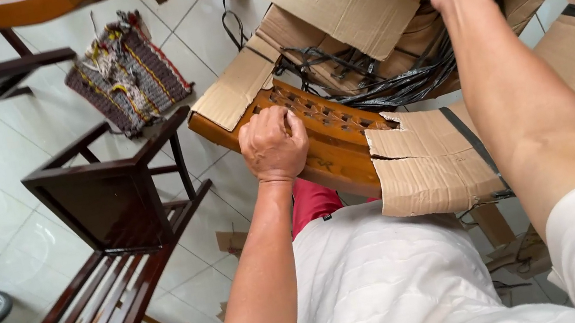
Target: Wrapping curved wooden chair sections with protective cardboard and securing them with plastic ties using a pulling hook.
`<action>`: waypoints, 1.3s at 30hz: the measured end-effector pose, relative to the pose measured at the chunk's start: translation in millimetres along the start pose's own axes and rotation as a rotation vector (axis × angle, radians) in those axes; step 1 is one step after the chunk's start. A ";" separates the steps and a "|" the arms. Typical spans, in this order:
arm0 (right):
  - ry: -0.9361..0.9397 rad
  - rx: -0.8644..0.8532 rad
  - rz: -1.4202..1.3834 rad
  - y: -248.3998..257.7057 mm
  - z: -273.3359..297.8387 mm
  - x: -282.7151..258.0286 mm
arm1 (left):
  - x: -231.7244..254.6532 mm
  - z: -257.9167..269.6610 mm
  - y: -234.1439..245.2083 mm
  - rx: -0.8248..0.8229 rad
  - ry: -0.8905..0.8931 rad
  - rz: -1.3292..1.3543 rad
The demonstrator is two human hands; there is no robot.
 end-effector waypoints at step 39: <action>0.002 -0.670 -0.241 35.4 273.9 -106.9 | -11.7 12.5 -1.8 0.081 -0.037 0.070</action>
Point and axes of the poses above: each hand's wrist, its own z-axis away from the middle knuckle, its own y-axis out of the back of the hand, x = y × z, the point moved 3 cm from there along -z, towards the middle knuckle, and after that the axes turned 8 degrees about y, right-handed, at the moved point
